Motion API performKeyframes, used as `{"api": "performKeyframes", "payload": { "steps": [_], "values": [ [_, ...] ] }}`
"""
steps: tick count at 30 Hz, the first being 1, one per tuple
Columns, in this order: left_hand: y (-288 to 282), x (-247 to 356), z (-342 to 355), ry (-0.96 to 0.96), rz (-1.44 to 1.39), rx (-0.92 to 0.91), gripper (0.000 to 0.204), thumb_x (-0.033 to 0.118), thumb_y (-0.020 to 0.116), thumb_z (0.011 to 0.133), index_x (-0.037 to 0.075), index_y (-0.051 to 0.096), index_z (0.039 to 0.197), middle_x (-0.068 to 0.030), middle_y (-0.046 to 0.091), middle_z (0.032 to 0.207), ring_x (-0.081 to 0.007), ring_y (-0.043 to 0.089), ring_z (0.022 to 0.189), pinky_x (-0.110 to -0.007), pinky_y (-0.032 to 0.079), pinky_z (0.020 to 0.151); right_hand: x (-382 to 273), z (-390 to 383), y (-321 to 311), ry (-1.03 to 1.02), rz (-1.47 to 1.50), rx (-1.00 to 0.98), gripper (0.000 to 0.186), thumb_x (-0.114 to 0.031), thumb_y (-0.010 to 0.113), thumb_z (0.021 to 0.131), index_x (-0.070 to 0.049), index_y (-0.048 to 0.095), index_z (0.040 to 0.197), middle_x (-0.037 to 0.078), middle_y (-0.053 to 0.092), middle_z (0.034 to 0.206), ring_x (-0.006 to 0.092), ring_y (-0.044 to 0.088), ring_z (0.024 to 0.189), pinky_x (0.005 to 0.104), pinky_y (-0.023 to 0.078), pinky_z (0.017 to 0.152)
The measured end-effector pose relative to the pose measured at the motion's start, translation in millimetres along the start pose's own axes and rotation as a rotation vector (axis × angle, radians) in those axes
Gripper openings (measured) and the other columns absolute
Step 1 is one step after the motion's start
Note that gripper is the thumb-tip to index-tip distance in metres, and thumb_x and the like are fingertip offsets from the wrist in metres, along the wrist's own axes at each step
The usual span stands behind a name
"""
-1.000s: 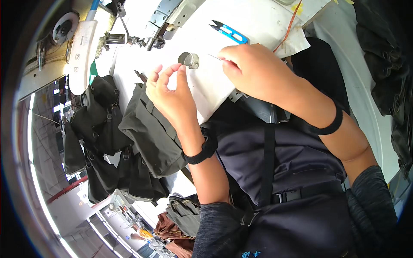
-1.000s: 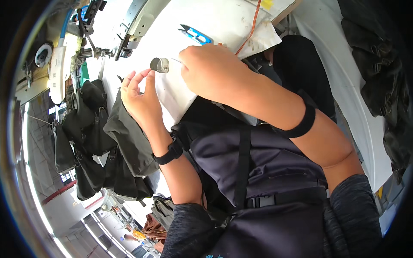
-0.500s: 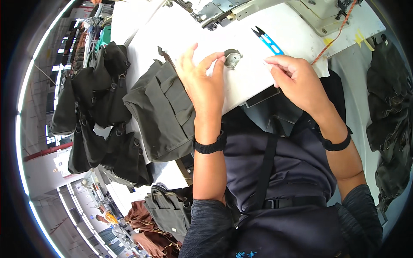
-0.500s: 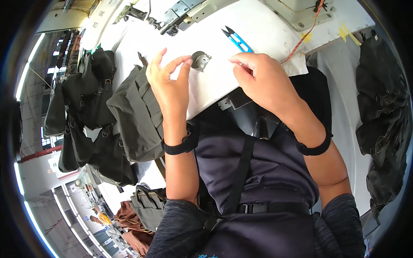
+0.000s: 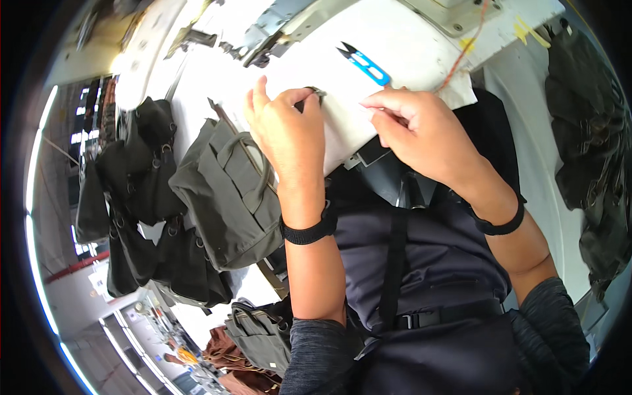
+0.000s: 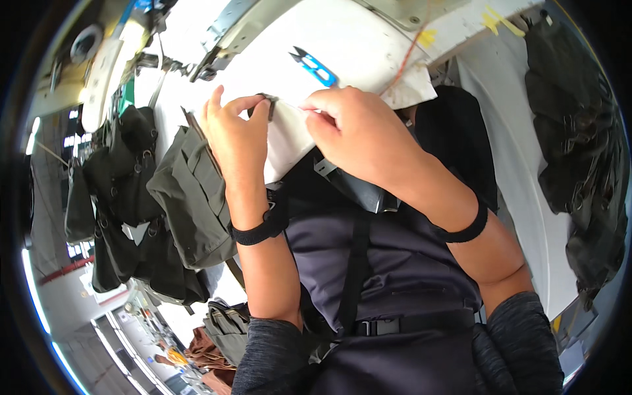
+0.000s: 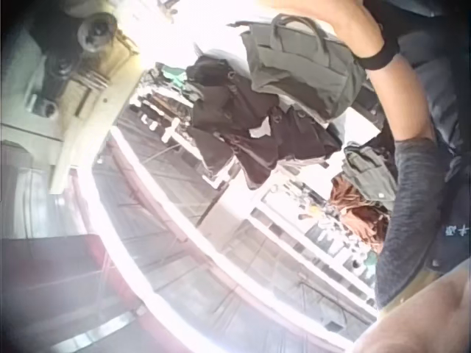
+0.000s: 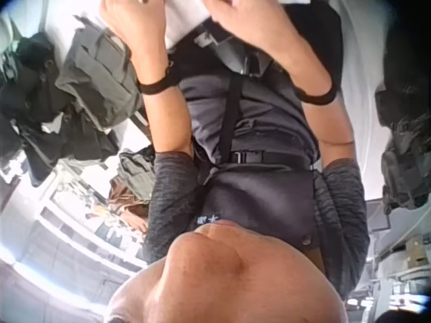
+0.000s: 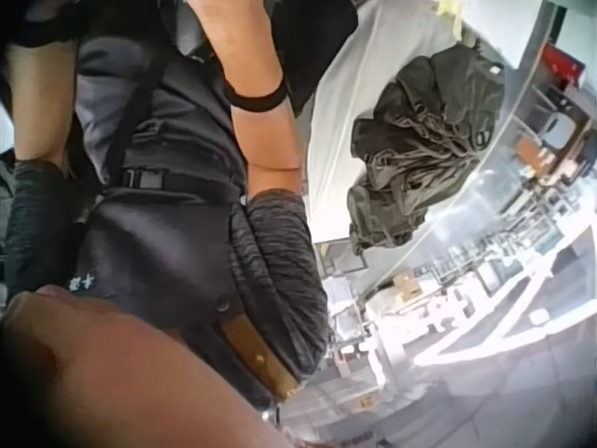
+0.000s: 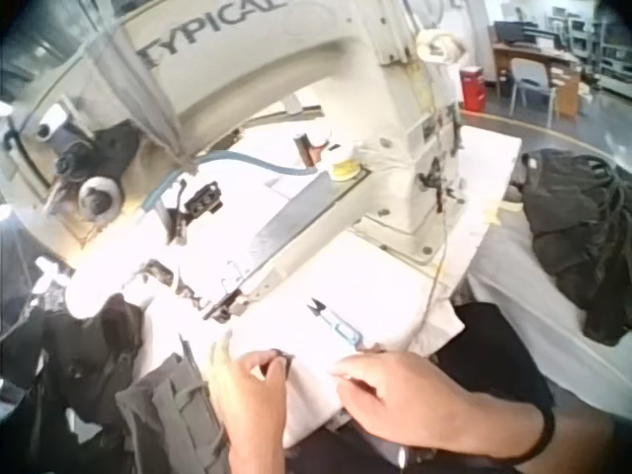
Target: The person prepares a sewing machine by threading the needle and adjusting the tension. They then position a dark green fabric bag under the presser foot and begin sewing along the zipper line.
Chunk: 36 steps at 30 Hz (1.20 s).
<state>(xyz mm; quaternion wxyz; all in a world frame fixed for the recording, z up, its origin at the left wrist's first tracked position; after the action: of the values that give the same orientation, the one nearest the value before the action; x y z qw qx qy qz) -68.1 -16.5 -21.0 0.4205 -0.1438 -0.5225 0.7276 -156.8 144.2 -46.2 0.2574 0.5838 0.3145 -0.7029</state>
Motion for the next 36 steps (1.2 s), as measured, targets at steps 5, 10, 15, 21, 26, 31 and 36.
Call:
{"api": "performKeyframes", "payload": {
  "steps": [5, 10, 15, 21, 26, 31, 36],
  "values": [
    [8, 0, -3, -0.071, 0.002, -0.075, 0.016, 0.018, 0.073, 0.083, 0.009, 0.079, 0.094, -0.0269, 0.049, 0.142, -0.0383, 0.044, 0.135, -0.046, 0.038, 0.11, -4, 5, -1, -0.084, -0.025, 0.052, 0.017, -0.012, 0.058, 0.089, 0.003, 0.065, 0.087, 0.022, 0.057, 0.064, 0.0374, 0.055, 0.056, 0.0428, 0.045, 0.056],
    [11, -4, -5, -0.004, 0.055, -0.073, 0.018, 0.016, 0.069, 0.085, 0.002, 0.075, 0.095, -0.0291, 0.05, 0.14, -0.0403, 0.045, 0.132, -0.046, 0.039, 0.107, -16, 28, 8, -0.009, -0.008, -0.101, 0.022, -0.013, 0.057, 0.091, 0.006, 0.066, 0.095, 0.009, 0.06, 0.062, 0.0133, 0.054, 0.054, 0.0291, 0.043, 0.054],
    [13, -7, -9, 0.095, -0.03, -0.023, 0.02, 0.014, 0.064, 0.09, -0.004, 0.069, 0.097, -0.0319, 0.049, 0.138, -0.043, 0.047, 0.129, -0.048, 0.04, 0.105, -16, 43, 20, 0.007, 0.226, -0.113, 0.023, -0.015, 0.056, 0.093, 0.003, 0.069, 0.095, 0.006, 0.064, 0.065, 0.0093, 0.052, 0.051, 0.0258, 0.042, 0.05],
    [-21, -11, -19, -0.075, -0.341, 0.085, 0.014, 0.012, 0.057, 0.097, -0.001, 0.061, 0.103, -0.0162, 0.068, 0.108, -0.0285, 0.065, 0.101, -0.039, 0.05, 0.092, -25, 47, 22, 0.134, 0.421, -0.149, 0.022, -0.011, 0.054, 0.085, 0.004, 0.07, 0.086, 0.009, 0.07, 0.07, 0.0114, 0.06, 0.053, 0.0282, 0.047, 0.051],
    [-25, -26, -30, -0.23, -0.727, 0.046, 0.011, 0.005, 0.061, 0.097, -0.004, 0.063, 0.102, -0.0105, 0.07, 0.096, -0.0133, 0.066, 0.084, -0.027, 0.055, 0.079, -26, 46, 29, 0.177, 0.493, -0.156, 0.023, -0.011, 0.056, 0.086, 0.006, 0.07, 0.092, 0.011, 0.07, 0.075, 0.0109, 0.059, 0.057, 0.0251, 0.044, 0.047],
    [-17, -33, -44, -0.311, -0.816, 0.004, 0.01, 0.001, 0.066, 0.093, -0.005, 0.067, 0.1, -0.0061, 0.07, 0.089, -0.0108, 0.065, 0.079, -0.024, 0.053, 0.076, -28, 46, 35, 0.184, 0.53, -0.1, 0.022, -0.012, 0.057, 0.086, 0.006, 0.07, 0.091, 0.01, 0.069, 0.075, 0.01, 0.059, 0.057, 0.0254, 0.044, 0.047],
    [-11, -32, -59, -0.42, -0.981, -0.078, 0.012, -0.002, 0.066, 0.092, -0.007, 0.068, 0.104, -0.0084, 0.07, 0.093, -0.0125, 0.068, 0.087, -0.026, 0.056, 0.084, -29, 46, 32, 0.175, 0.482, -0.12, 0.021, -0.013, 0.057, 0.086, 0.004, 0.07, 0.088, 0.008, 0.068, 0.072, 0.0097, 0.057, 0.055, 0.0248, 0.045, 0.049]
  ]
}}
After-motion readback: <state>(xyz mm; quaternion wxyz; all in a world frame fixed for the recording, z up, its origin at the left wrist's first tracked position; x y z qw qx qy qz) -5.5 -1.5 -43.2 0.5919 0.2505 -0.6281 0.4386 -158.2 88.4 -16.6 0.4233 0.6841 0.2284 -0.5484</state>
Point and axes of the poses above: each hand's wrist, its own z-axis towards the middle knuckle, its own y-axis out of the palm, x = y × z, the point moved 2 cm from there along z, towards the middle knuckle
